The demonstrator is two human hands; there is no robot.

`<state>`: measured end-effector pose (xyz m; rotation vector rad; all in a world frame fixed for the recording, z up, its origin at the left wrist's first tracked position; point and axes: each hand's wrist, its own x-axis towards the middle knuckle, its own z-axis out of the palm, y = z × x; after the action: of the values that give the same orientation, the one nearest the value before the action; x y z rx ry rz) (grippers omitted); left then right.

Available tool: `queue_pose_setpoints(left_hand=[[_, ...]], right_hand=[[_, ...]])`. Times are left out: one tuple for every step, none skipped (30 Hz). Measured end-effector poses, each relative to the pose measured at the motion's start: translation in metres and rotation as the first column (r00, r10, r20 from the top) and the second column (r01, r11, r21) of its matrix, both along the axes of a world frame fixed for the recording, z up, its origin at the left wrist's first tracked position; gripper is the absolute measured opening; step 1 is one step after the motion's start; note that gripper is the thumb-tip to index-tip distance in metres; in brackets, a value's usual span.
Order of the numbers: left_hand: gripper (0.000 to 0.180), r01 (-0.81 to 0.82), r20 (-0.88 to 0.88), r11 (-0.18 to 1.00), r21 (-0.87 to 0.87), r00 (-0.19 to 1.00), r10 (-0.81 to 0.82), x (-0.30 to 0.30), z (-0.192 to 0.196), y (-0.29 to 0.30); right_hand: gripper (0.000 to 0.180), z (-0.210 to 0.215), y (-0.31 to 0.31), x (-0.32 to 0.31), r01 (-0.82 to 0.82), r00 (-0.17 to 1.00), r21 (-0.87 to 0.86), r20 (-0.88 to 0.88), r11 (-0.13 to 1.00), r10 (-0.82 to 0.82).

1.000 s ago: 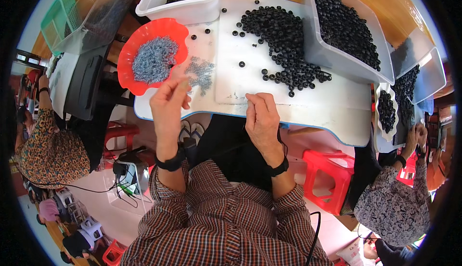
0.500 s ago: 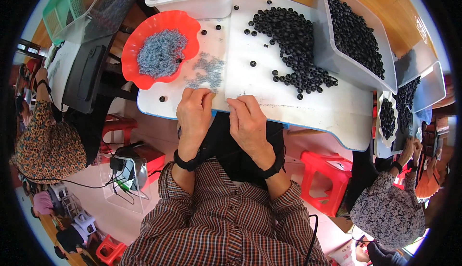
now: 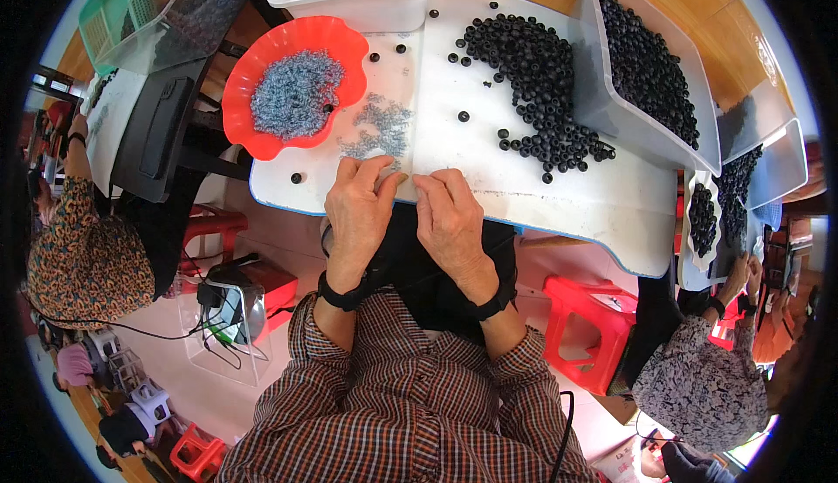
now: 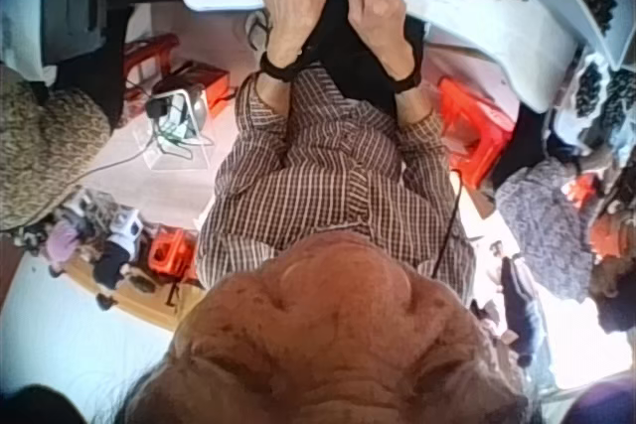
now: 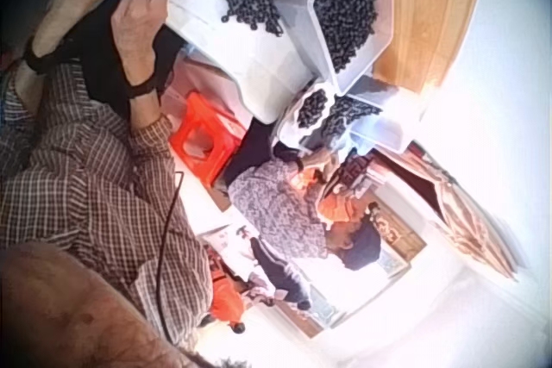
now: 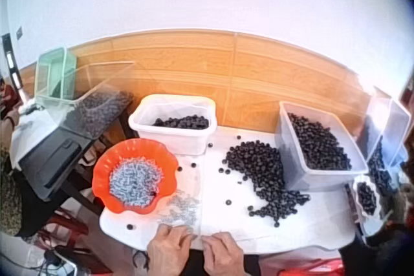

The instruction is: Sorting small black parts and metal pins at a factory workbench.

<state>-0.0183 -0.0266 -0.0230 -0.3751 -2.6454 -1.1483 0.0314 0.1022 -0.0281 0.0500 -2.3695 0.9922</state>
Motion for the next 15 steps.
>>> queue_pose_setpoints(left_hand=[[0.021, 0.0, 0.0, 1.0, 0.0, 1.0, 0.0, 0.0, 0.002, 0.0], [0.02, 0.005, -0.023, 1.0, -0.025, 1.0, -0.005, 0.0, 0.004, -0.001], [0.019, 0.009, -0.047, 0.999, -0.051, 0.999, -0.012, 0.0, 0.005, -0.001], [0.019, 0.009, -0.047, 0.999, -0.051, 0.999, -0.011, -0.001, 0.003, -0.001], [0.019, 0.004, -0.053, 0.999, -0.047, 0.999, -0.007, -0.001, 0.0, -0.002], [0.019, 0.0, -0.06, 0.999, -0.043, 0.998, -0.003, -0.001, -0.002, -0.002], [0.019, 0.001, -0.059, 0.999, -0.043, 0.998, -0.003, -0.001, -0.002, -0.002], [0.017, 0.011, -0.041, 0.999, -0.051, 0.999, -0.013, -0.001, -0.003, -0.003], [0.015, 0.022, -0.022, 0.998, -0.06, 0.999, -0.023, -0.001, -0.003, -0.003], [0.015, 0.023, -0.022, 0.998, -0.059, 0.999, -0.024, -0.001, -0.003, -0.003], [0.014, 0.021, -0.038, 0.999, -0.039, 0.999, -0.022, -0.001, -0.004, -0.003], [0.014, 0.019, -0.054, 1.0, -0.018, 0.998, -0.02, -0.001, -0.004, -0.004], [0.014, 0.022, -0.054, 1.0, -0.018, 0.998, -0.022, -0.001, -0.005, -0.005], [0.013, 0.056, -0.027, 0.985, 0.161, 0.998, -0.053, -0.002, -0.006, -0.006], [0.014, 0.084, -0.006, 0.938, 0.335, 0.996, -0.087, -0.002, -0.006, -0.008]], right_hand=[[0.018, 0.0, 0.0, 0.0, 0.002, 1.0, 0.01, -0.001, 1.0, -0.002], [0.018, 0.0, 0.0, 0.0, 0.002, 1.0, 0.01, 0.0, 1.0, -0.002], [0.018, 0.0, 0.0, 0.0, 0.001, 1.0, 0.009, 0.0, 1.0, -0.001], [0.018, 0.001, -0.001, 0.0, -0.001, 1.0, 0.008, -0.001, 1.0, 0.001], [0.018, 0.001, -0.001, 0.0, -0.002, 1.0, 0.008, -0.001, 1.0, 0.002], [0.018, 0.001, -0.001, 0.0, -0.002, 1.0, 0.007, -0.001, 1.0, 0.002], [0.018, 0.001, -0.001, 0.0, 0.0, 1.0, 0.006, 0.001, 1.0, 0.0], [0.018, 0.001, -0.001, 0.0, 0.001, 1.0, 0.006, 0.001, 1.0, -0.001], [0.018, 0.001, -0.001, 0.0, 0.001, 1.0, -0.003, -0.001, 1.0, -0.001], [0.018, 0.001, -0.001, 0.0, 0.001, 1.0, -0.011, -0.004, 1.0, -0.001], [0.018, 0.001, -0.001, 0.001, 0.002, 1.0, -0.011, -0.005, 1.0, -0.002], [0.018, 0.001, -0.002, 0.001, 0.001, 1.0, -0.025, 0.003, 1.0, -0.001], [0.018, 0.002, -0.002, 0.001, 0.002, 1.0, -0.039, 0.011, 0.999, -0.001], [0.018, 0.002, -0.002, 0.002, 0.004, 1.0, -0.039, 0.011, 0.999, -0.004], [0.018, 0.003, -0.002, 0.004, -0.002, 0.999, -0.124, 0.04, 0.992, 0.007]])
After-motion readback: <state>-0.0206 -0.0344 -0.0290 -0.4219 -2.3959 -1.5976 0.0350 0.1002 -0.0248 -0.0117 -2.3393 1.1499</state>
